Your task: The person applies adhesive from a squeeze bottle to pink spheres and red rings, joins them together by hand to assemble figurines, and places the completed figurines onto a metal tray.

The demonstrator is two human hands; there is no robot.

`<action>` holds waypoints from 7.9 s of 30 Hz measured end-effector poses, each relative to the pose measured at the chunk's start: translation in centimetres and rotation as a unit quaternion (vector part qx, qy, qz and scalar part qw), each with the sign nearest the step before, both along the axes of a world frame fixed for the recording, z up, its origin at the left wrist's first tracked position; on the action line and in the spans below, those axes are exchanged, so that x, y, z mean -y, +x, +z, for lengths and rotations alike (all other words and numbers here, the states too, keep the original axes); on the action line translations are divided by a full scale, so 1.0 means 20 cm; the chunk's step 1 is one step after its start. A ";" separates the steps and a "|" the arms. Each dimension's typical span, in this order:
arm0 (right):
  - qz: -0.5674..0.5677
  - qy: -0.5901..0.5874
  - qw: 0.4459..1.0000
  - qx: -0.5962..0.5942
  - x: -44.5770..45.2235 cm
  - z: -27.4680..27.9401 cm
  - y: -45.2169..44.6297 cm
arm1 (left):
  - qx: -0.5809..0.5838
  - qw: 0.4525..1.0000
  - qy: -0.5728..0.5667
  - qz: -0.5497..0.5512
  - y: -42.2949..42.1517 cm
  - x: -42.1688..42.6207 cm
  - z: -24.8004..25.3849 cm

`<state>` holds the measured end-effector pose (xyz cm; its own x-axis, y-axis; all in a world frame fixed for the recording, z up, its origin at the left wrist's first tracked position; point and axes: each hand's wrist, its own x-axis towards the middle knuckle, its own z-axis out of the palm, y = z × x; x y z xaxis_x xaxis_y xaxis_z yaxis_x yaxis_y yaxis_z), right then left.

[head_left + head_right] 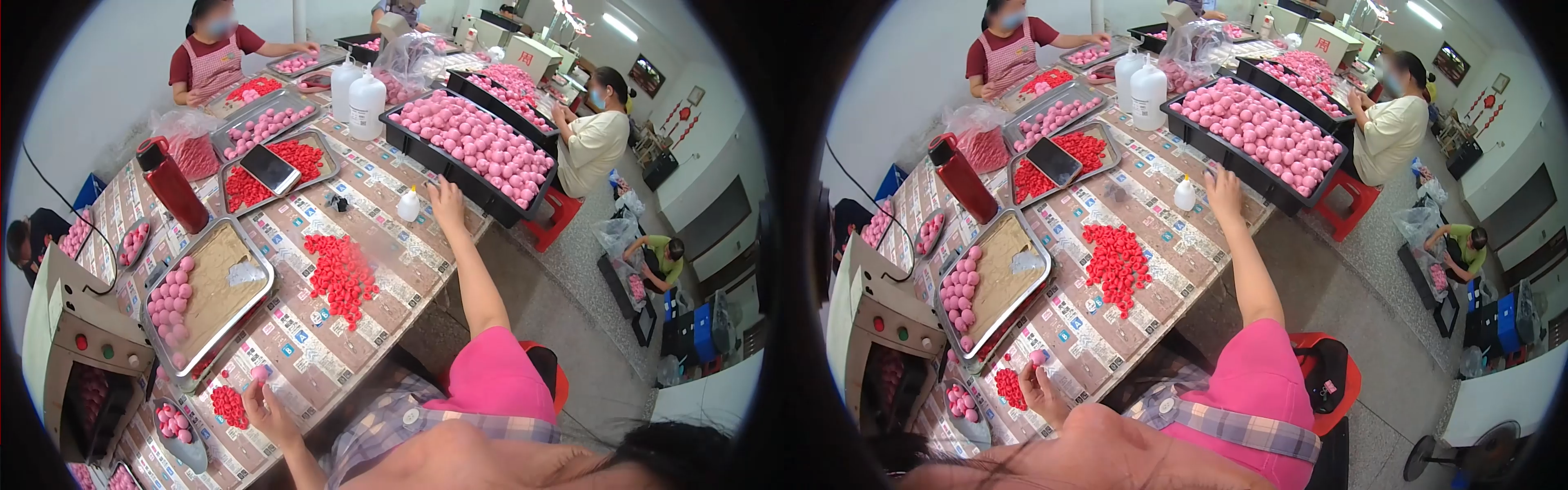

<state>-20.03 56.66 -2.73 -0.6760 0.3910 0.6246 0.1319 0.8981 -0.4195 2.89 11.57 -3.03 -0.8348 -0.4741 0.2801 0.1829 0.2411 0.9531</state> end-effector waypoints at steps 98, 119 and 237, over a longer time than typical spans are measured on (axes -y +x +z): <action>0.141 -0.255 0.957 -0.005 0.21 -0.23 -0.31 | -0.013 0.999 -0.038 0.023 0.00 0.00 0.03; 0.360 -0.547 0.755 -0.015 0.68 0.09 0.29 | -0.023 0.999 -0.004 -0.034 -0.01 -0.02 0.10; 0.110 -0.032 0.978 -0.174 0.74 0.18 0.33 | -0.054 0.817 0.566 -0.097 -0.01 0.18 0.01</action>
